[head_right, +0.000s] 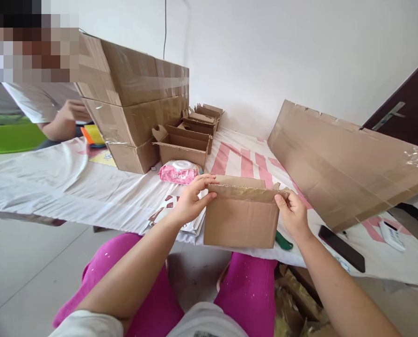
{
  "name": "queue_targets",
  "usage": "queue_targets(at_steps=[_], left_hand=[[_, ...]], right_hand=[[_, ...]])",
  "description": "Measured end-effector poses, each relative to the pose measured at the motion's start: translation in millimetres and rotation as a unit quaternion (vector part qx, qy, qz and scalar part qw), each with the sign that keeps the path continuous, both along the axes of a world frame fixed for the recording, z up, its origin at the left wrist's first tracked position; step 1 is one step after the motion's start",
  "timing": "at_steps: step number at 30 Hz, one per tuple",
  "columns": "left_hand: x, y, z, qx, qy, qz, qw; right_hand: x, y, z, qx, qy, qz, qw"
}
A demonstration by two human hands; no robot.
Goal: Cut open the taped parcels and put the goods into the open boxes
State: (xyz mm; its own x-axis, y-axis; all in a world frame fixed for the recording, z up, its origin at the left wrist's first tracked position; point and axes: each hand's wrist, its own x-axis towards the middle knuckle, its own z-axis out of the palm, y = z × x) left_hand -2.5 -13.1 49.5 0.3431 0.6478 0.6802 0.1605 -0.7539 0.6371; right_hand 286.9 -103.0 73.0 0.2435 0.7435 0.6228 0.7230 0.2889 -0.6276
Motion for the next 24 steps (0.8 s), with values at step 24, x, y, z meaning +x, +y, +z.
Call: queue_targets(at_steps=[24], left_hand=[[-22.5, 36.1, -27.2, -0.294, -0.204, -0.053, 0.932]], right_hand=[[36.5, 46.5, -24.0, -0.006, -0.126, -0.07, 0.99]])
